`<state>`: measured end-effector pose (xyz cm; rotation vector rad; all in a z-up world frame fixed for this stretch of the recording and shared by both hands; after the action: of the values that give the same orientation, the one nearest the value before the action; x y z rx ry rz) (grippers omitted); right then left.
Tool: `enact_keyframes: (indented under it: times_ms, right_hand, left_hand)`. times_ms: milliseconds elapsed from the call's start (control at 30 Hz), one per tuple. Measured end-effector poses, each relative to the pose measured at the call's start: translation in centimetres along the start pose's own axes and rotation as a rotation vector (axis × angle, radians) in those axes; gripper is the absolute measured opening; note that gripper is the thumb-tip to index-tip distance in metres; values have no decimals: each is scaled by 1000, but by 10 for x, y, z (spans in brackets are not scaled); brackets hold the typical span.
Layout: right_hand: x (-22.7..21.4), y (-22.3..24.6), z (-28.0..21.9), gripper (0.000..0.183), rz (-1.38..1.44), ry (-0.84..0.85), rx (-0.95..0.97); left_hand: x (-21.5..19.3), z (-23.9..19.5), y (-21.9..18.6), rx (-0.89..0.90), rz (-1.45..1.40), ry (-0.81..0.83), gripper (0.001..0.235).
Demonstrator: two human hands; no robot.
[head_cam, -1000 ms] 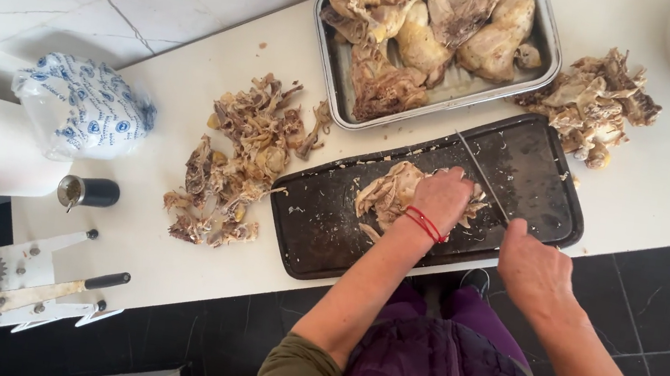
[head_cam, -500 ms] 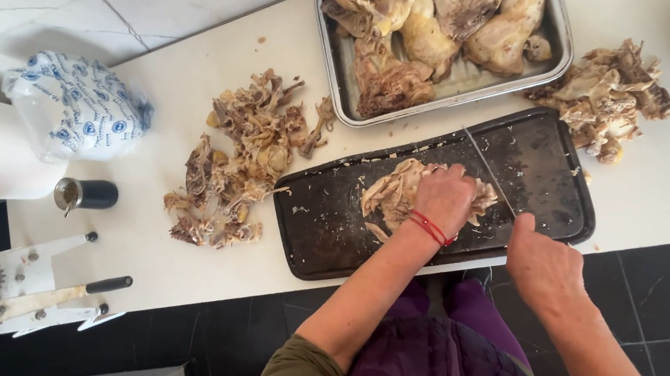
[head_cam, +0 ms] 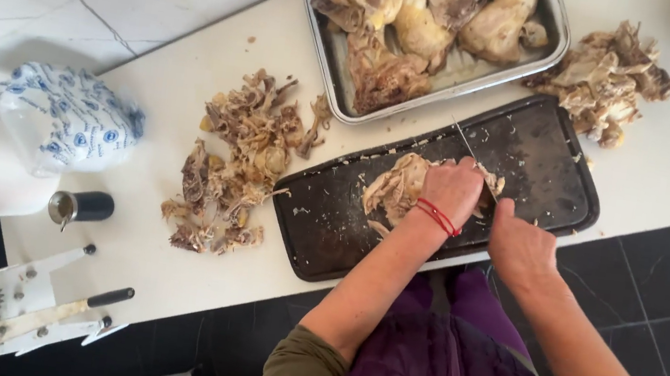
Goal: Shredding and chopping cooked chicken meat on a preparation table.
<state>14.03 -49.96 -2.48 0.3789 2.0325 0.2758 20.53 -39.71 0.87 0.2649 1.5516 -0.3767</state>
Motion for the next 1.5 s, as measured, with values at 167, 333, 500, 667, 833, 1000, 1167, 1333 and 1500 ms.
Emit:
enact_keyframes:
  times_ms: [167,333,500,667,833,1000,1167,1333,1500]
  right_hand:
    - [-39,21,-18,15,46,11,-24]
    - [-12,25,-6,19,77,7,71]
    - [-18,16,-23,20,131,18,156]
    - [-12,36,-12,24,208,-34,64]
    - [-31,27,-34,25,191,-8,73]
    - [21,13,-11,22,118,58,109]
    - [-20,36,-13,23,98,20,-19]
    - [21,20,-25,25,103,90,79]
    - [4,23,-4,35,212,-16,36]
  left_hand:
    - [-15,3,6,10,-49,-5,14]
    - [-2,1,8,21,-34,-19,12]
    - [-8,1,13,16,-82,-28,15]
    - [4,-13,14,2,-78,-9,15]
    - [-12,-19,27,37,-69,-115,15]
    - [-5,-15,22,29,-20,-108,12]
    - [-17,-19,20,7,-68,-122,11]
    - [-11,-26,24,-29,-100,-122,11]
    - [-16,-31,31,59,-171,-58,24]
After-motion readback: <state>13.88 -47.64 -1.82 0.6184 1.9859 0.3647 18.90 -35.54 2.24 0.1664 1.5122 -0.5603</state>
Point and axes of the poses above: each hand's wrist, its own z-axis towards the middle knuckle, its own x-axis out of the palm, y = z × x, the point moved 10 cm from there along z, towards the middle knuckle, and after that the axes turned 15 degrees about z, right-handed, at the moved point
